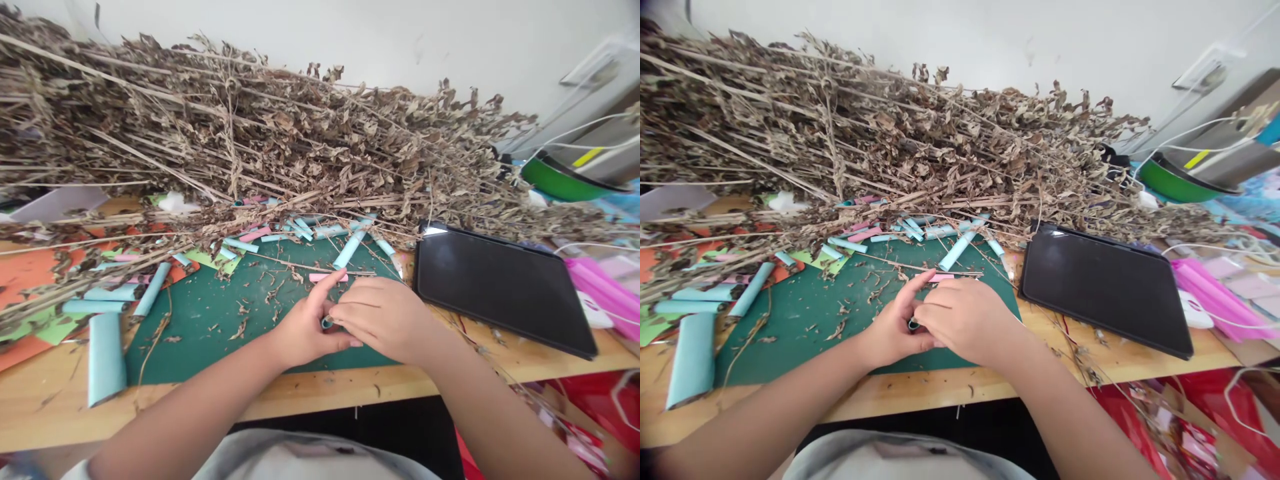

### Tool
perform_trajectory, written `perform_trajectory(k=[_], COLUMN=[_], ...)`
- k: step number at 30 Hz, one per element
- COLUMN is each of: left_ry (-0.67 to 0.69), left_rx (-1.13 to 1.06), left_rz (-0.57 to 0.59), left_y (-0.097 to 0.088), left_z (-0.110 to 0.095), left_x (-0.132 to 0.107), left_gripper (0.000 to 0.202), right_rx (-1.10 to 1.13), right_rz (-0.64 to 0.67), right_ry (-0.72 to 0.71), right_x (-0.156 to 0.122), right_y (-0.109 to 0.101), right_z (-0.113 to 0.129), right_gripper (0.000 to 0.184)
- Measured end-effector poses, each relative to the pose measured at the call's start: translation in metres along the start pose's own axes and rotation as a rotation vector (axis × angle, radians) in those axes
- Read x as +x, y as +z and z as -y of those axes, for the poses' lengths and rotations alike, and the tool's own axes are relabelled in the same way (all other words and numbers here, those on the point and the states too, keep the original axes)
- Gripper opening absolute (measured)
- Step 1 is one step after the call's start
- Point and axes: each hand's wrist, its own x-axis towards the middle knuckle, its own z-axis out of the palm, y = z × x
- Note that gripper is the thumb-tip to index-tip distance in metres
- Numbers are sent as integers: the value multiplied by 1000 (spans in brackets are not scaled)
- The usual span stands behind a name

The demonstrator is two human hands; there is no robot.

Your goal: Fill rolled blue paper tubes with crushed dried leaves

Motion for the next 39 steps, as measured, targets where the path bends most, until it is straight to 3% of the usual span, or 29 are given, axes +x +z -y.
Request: perform_trajectory(k=[7, 12, 18, 21, 25, 32, 36, 39], left_ry=[-5, 43, 196, 261, 237, 167, 103, 166], left_rx=[-4, 55, 138, 126, 197, 273, 549, 755], left_rz=[-36, -35, 10, 59, 120, 255, 258, 277], left_y=[0, 3, 2, 0, -4, -17, -28, -33], left_z=[2, 2, -3, -3, -3, -9, -18, -23], left_x=[0, 0, 3, 3, 2, 3, 4, 6], left_gripper=[78, 78, 77, 70, 61, 55, 31, 30], right_rx=[-18, -107, -151, -89, 52, 116, 115, 134], right_rz=[121, 217, 347, 293, 170, 102, 101, 118], right_ry=[6, -7, 39, 52, 124, 322, 314, 291], right_x=[1, 2, -3, -6, -9, -12, -10, -7], right_y=[0, -4, -9, -7, -2, 2, 2, 0], right_z=[3, 7, 7, 6, 6, 8, 8, 7], right_gripper=[25, 15, 17, 23, 26, 10, 9, 10])
